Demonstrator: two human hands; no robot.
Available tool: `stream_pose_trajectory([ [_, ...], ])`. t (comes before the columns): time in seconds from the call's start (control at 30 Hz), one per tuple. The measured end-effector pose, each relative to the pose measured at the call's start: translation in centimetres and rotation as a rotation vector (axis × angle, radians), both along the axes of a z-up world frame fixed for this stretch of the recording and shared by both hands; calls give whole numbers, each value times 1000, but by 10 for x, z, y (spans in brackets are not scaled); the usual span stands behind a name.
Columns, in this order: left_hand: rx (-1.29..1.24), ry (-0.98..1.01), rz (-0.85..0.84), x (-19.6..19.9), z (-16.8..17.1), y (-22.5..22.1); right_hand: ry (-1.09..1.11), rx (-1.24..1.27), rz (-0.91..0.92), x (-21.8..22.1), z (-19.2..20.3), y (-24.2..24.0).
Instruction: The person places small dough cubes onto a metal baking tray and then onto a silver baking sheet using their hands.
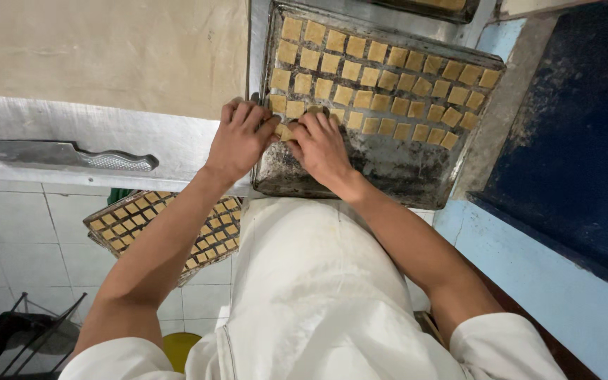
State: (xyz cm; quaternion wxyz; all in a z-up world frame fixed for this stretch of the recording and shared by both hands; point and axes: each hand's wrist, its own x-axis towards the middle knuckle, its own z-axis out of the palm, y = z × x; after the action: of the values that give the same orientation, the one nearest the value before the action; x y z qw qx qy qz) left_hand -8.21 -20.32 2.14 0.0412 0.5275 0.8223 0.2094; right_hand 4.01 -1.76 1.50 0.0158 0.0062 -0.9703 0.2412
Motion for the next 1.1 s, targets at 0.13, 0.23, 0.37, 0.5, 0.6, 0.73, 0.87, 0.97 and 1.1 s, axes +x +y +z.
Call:
stream_pose_trajectory([
  [0.13, -17, -22, 4, 3, 2, -1, -44, -27, -5, 9, -3, 2],
  [0.23, -42, -9, 10, 4, 5, 1, -25, -38, -12, 17, 0, 15],
  [0.37, 7, -56, 5, 16, 7, 14, -95, -120, -111, 37, 12, 38],
  [0.5, 15, -47, -70, 30, 4, 40, -96, -92, -123, 44, 18, 44],
  [0.6, -84, 23, -65, 37, -1, 53, -72, -57, -124, 45, 18, 44],
  [0.73, -79, 12, -63, 39, -5, 55, -116, -173, -199, 47, 17, 46],
  [0.87, -84, -37, -54, 40, -9, 54, -122, -241, -219, 50, 17, 49],
  [0.97, -89, -35, -57, 39, -10, 55, -122, -265, -241, 50, 15, 50],
  [1.1, -86, -44, -67, 39, -6, 55, -122, -259, -240, 54, 16, 50],
])
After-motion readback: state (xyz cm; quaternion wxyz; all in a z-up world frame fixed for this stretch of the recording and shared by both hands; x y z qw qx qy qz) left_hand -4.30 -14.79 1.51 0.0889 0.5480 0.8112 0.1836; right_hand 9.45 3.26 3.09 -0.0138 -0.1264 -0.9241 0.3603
